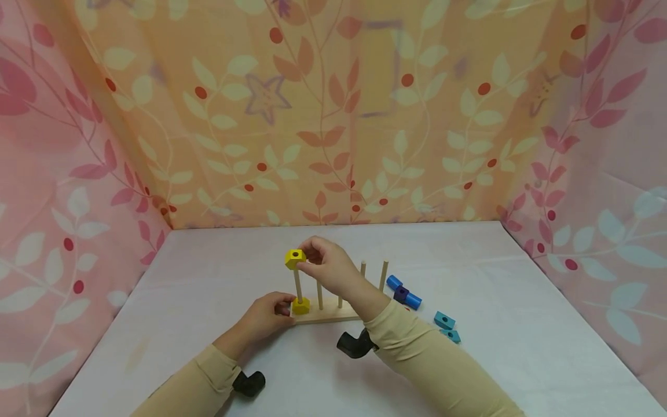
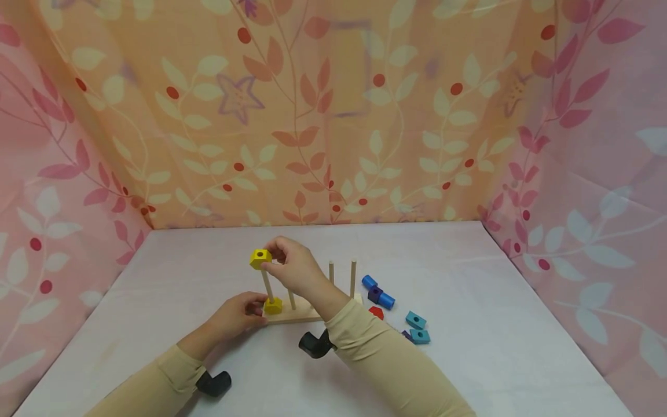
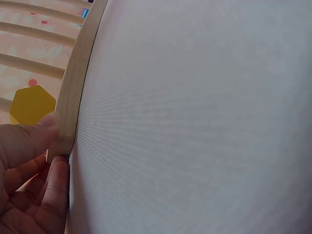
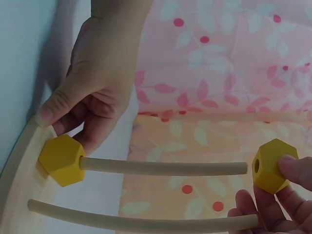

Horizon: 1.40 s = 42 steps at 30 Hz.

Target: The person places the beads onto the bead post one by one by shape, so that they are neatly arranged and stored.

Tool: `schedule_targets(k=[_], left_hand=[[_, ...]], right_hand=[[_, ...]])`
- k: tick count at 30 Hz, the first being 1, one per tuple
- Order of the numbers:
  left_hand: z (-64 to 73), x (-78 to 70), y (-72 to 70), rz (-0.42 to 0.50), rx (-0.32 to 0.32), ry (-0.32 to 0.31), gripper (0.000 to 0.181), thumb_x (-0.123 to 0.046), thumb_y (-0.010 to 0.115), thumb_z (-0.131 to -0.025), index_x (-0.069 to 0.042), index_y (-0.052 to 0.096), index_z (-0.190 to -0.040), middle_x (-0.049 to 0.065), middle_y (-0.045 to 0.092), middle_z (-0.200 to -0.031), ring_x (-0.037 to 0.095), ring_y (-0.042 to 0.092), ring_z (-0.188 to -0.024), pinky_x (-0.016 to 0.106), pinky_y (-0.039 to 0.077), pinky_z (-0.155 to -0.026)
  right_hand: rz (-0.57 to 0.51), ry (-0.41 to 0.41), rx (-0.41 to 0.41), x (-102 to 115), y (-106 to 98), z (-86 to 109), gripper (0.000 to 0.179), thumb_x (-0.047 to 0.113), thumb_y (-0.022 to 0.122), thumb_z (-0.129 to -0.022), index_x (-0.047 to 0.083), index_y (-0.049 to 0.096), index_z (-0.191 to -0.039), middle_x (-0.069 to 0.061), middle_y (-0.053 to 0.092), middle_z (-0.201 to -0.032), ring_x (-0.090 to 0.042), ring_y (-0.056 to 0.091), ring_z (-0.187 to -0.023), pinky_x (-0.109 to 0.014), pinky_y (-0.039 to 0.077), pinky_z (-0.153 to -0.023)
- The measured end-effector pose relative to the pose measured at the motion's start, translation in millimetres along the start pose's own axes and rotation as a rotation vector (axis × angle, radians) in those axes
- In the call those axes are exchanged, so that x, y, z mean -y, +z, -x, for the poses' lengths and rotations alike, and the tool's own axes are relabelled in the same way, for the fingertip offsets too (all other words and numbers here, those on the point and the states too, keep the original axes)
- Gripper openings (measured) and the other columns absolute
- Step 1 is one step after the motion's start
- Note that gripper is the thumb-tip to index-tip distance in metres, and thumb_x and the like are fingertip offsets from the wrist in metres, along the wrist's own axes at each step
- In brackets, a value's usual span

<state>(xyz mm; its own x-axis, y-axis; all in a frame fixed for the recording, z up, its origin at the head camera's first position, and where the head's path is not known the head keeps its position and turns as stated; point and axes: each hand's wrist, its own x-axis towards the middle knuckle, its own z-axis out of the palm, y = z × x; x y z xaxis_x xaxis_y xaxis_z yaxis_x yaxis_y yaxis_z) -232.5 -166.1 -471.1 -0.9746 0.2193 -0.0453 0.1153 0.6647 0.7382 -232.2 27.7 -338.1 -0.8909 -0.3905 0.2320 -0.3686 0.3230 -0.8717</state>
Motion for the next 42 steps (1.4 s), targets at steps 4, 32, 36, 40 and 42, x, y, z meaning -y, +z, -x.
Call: schedule_targets(k=[4, 32, 36, 40, 42], left_hand=[[0.4, 2.2, -0.1, -0.011, 0.005, 0.011, 0.045, -0.014, 0.078, -0.071, -0.012, 0.061, -0.113, -0.002, 0.06, -0.094, 0.011, 0.055, -0.08, 0.03, 0.046, -0.072], [1.7, -2.9, -2.0, -0.021, 0.011, -0.022, 0.045, -0.017, 0.078, -0.071, -0.012, 0.061, -0.113, -0.003, 0.06, -0.091, 0.011, 0.054, -0.08, 0.03, 0.048, -0.072], [2.1, -3.5, -1.3, -0.017, 0.003, -0.012, 0.045, -0.016, 0.078, -0.071, -0.012, 0.061, -0.113, -0.003, 0.06, -0.091, 0.01, 0.055, -0.08, 0.029, 0.047, -0.071], [2.2, -4.2, -1.2, -0.015, -0.003, -0.007, 0.045, -0.015, 0.079, -0.07, -0.011, 0.061, -0.112, -0.003, 0.06, -0.089, 0.01, 0.055, -0.079, 0.028, 0.047, -0.07], [2.1, -4.6, -1.6, -0.011, -0.001, -0.014, 0.045, -0.014, 0.078, -0.07, -0.011, 0.061, -0.112, -0.003, 0.059, -0.089, 0.01, 0.055, -0.079, 0.028, 0.047, -0.07]], right_hand=[[-0.015, 0.038, 0.001, -5, 3, -0.9, 0.017, 0.013, 0.064, -0.085, 0.01, 0.059, -0.101, -0.002, 0.061, -0.097, -0.014, 0.057, -0.085, -0.026, 0.049, -0.076], [-0.074, 0.147, -0.139, -35, 36, 11.6, 0.05, 0.01, 0.068, -0.082, 0.011, 0.041, -0.124, -0.002, 0.058, -0.095, -0.014, 0.058, -0.087, -0.028, 0.049, -0.075], [-0.071, 0.169, -0.14, -40, 39, 12.6, 0.048, 0.011, 0.068, -0.082, 0.009, 0.042, -0.123, -0.001, 0.058, -0.094, -0.013, 0.059, -0.087, -0.029, 0.049, -0.076], [-0.061, 0.174, -0.141, -47, 43, 12.4, 0.046, 0.011, 0.069, -0.081, 0.008, 0.046, -0.121, -0.001, 0.059, -0.094, -0.014, 0.059, -0.087, -0.028, 0.049, -0.075], [-0.069, 0.189, -0.135, -50, 44, 12.6, 0.041, 0.011, 0.068, -0.082, 0.008, 0.049, -0.118, -0.001, 0.058, -0.095, -0.014, 0.059, -0.088, -0.027, 0.049, -0.076]])
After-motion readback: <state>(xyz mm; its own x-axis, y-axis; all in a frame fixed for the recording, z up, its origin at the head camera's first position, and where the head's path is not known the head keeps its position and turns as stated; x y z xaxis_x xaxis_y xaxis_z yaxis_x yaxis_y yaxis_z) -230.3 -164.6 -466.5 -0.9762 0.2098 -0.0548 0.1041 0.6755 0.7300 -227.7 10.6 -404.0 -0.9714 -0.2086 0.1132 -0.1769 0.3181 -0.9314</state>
